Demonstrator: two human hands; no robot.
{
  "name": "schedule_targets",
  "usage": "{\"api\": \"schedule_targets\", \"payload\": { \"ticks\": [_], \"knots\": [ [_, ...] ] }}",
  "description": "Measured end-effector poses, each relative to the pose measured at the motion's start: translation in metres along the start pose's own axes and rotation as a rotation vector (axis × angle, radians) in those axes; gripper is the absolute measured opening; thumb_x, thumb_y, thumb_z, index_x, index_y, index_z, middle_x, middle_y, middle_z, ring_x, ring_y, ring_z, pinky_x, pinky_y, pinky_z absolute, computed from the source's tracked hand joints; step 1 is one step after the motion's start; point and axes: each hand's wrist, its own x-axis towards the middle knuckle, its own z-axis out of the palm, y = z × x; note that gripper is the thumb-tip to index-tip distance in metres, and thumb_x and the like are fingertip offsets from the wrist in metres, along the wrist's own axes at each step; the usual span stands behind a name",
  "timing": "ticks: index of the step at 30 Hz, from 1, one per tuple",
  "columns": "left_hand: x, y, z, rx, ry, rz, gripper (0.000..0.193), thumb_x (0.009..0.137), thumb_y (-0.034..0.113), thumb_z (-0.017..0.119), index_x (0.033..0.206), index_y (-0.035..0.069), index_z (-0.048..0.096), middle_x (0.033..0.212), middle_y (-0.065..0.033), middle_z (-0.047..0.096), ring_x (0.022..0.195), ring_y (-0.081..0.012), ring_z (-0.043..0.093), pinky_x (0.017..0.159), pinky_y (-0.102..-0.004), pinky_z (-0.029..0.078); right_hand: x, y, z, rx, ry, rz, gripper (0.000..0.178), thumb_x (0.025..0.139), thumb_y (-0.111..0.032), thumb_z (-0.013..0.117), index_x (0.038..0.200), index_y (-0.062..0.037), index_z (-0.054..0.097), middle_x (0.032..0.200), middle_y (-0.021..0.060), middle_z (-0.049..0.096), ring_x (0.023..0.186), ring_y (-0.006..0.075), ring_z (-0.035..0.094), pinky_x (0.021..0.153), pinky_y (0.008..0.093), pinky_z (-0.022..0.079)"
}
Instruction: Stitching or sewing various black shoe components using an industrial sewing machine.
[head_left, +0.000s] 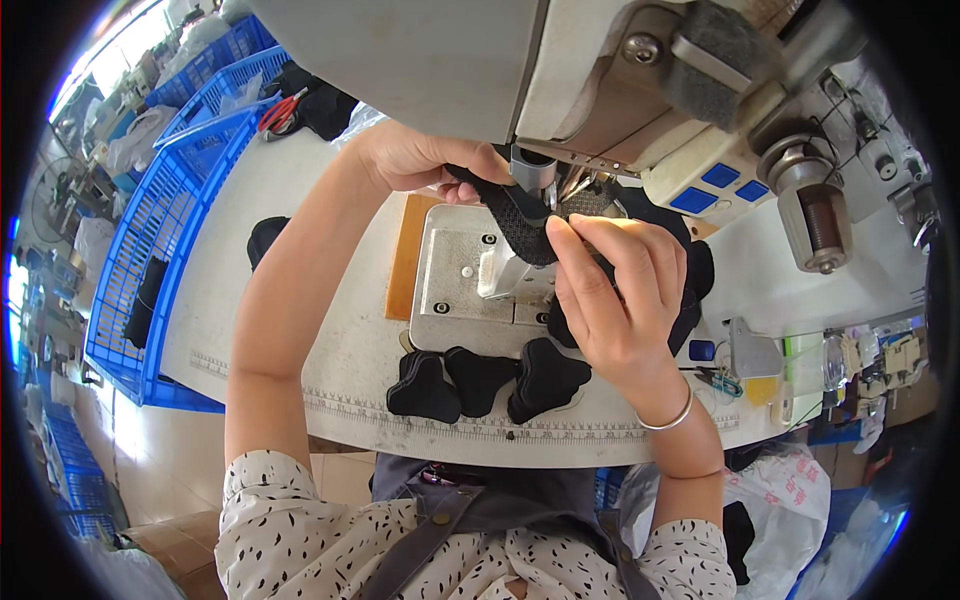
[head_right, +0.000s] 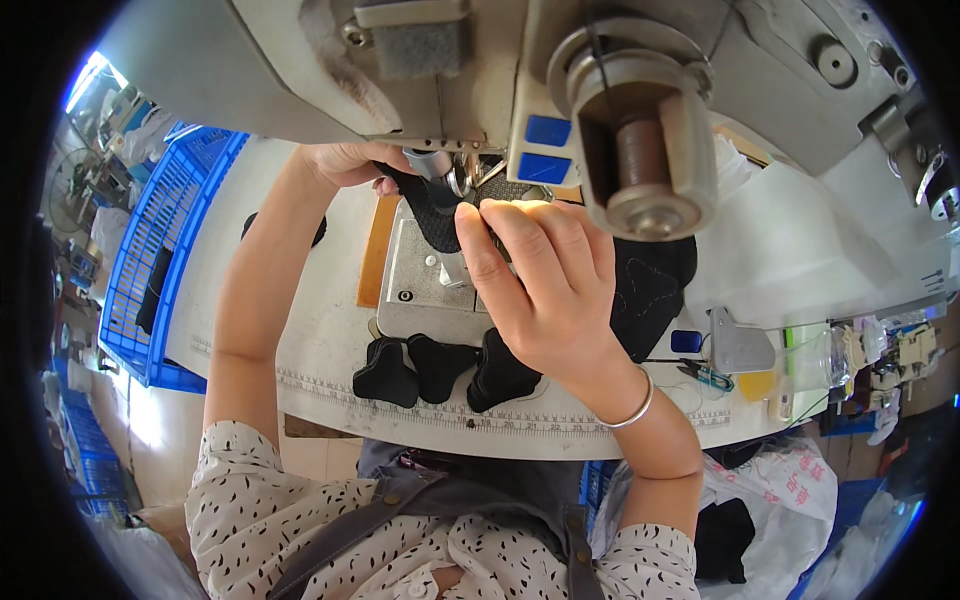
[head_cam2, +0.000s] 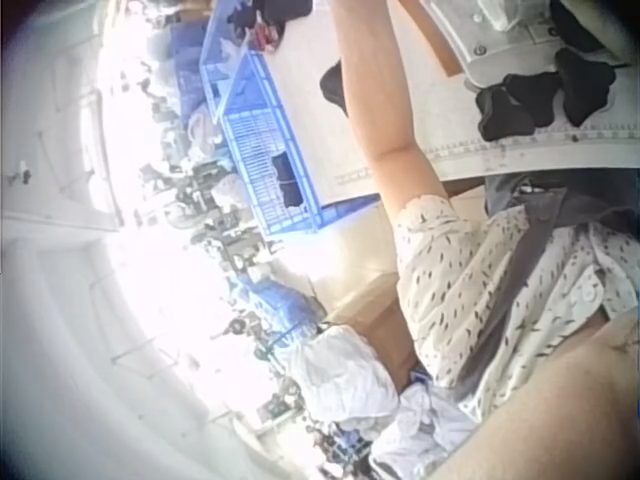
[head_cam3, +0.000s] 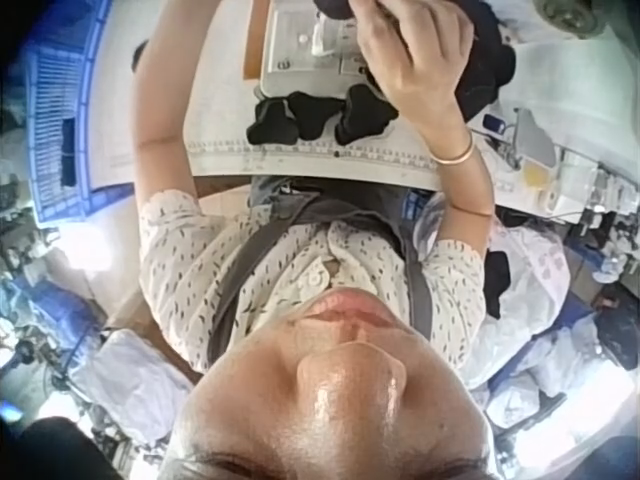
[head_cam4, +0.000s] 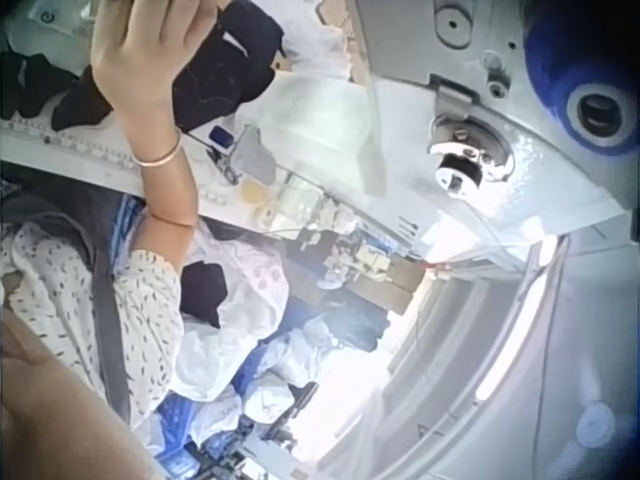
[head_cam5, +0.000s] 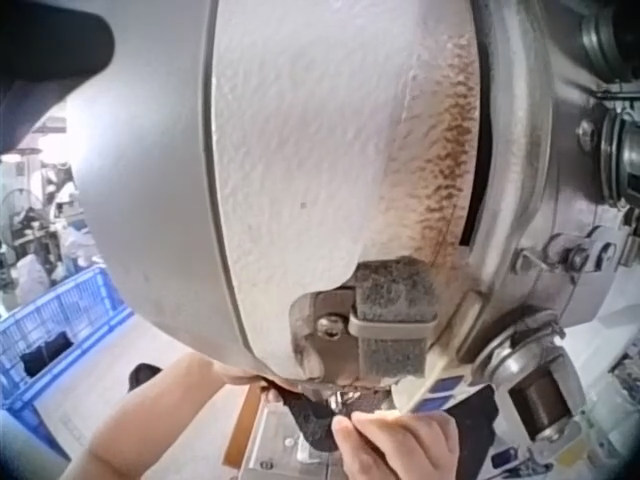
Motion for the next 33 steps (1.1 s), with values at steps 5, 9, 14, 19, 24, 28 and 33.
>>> {"api": "schedule_targets", "payload": {
  "ticks": [5, 9, 14, 19, 24, 28, 33],
  "knots": [
    [0.000, 0.002, -0.001, -0.006, -0.039, 0.033, 0.011, 0.069, 0.006, 0.067, 0.073, -0.001, 0.060, 0.060, -0.0066, 0.055, 0.047, -0.0090, 0.050, 0.039, -0.0177, 0.038, 0.000, 0.002, 0.004, -0.044, 0.048, -0.013, 0.026, 0.065, -0.006, 0.066, 0.090, -0.0043, 0.063, 0.088, 0.0040, 0.057, 0.076, 0.0169, 0.055, 0.070, 0.0302, 0.042],
    [-0.003, 0.002, 0.001, 0.000, -0.031, 0.056, 0.012, 0.070, 0.008, 0.067, 0.073, 0.000, 0.059, 0.059, -0.0064, 0.054, 0.047, -0.0087, 0.049, 0.040, -0.0183, 0.037, -0.001, 0.002, 0.004, -0.033, 0.048, -0.006, 0.029, 0.064, -0.003, 0.064, 0.092, -0.0042, 0.062, 0.090, 0.0043, 0.058, 0.077, 0.0173, 0.055, 0.070, 0.0304, 0.042],
    [-0.007, 0.003, 0.003, 0.059, 0.021, 0.062, 0.012, 0.070, 0.010, 0.067, 0.071, 0.001, 0.060, 0.059, -0.0064, 0.054, 0.048, -0.0088, 0.048, 0.041, -0.0184, 0.037, -0.001, 0.005, 0.005, -0.028, 0.052, 0.008, 0.033, 0.061, -0.003, 0.063, 0.093, -0.0039, 0.062, 0.091, 0.0047, 0.057, 0.077, 0.0190, 0.055, 0.067, 0.0301, 0.041],
    [-0.010, -0.003, 0.003, 0.074, 0.086, 0.072, 0.014, 0.072, 0.013, 0.064, 0.073, -0.001, 0.062, 0.057, -0.0070, 0.054, 0.046, -0.0099, 0.047, 0.041, -0.0189, 0.036, -0.002, 0.007, 0.005, -0.018, 0.055, 0.005, 0.034, 0.060, -0.003, 0.063, 0.094, -0.0037, 0.062, 0.092, 0.0052, 0.057, 0.077, 0.0200, 0.055, 0.064, 0.0303, 0.039],
    [-0.016, 0.002, 0.011, 0.100, 0.107, 0.071, 0.014, 0.073, 0.013, 0.063, 0.075, -0.002, 0.062, 0.058, -0.0063, 0.054, 0.047, -0.0101, 0.049, 0.041, -0.0189, 0.037, -0.002, 0.007, 0.003, -0.008, 0.022, 0.023, 0.034, 0.059, -0.004, 0.063, 0.093, -0.0036, 0.062, 0.092, 0.0058, 0.056, 0.077, 0.0198, 0.055, 0.064, 0.0303, 0.040],
    [-0.038, 0.001, 0.041, 0.165, 0.370, 0.178, 0.017, 0.074, 0.010, 0.063, 0.085, -0.002, 0.058, 0.064, -0.0046, 0.057, 0.049, -0.0085, 0.051, 0.042, -0.0189, 0.039, 0.000, 0.007, -0.001, 0.027, 0.032, 0.028, 0.034, 0.059, -0.005, 0.063, 0.093, -0.0046, 0.062, 0.092, 0.0058, 0.056, 0.078, 0.0192, 0.055, 0.064, 0.0303, 0.040],
    [-0.045, -0.011, 0.058, 0.124, 0.474, 0.247, 0.011, 0.075, 0.008, 0.057, 0.073, -0.003, 0.058, 0.056, -0.0029, 0.051, 0.046, -0.0074, 0.044, 0.041, -0.0209, 0.030, 0.002, 0.007, -0.005, 0.104, -0.034, 0.025, 0.033, 0.059, 0.000, 0.061, 0.092, -0.0043, 0.063, 0.093, 0.0068, 0.058, 0.078, 0.0228, 0.053, 0.071, 0.0342, 0.041]
  ]
}}
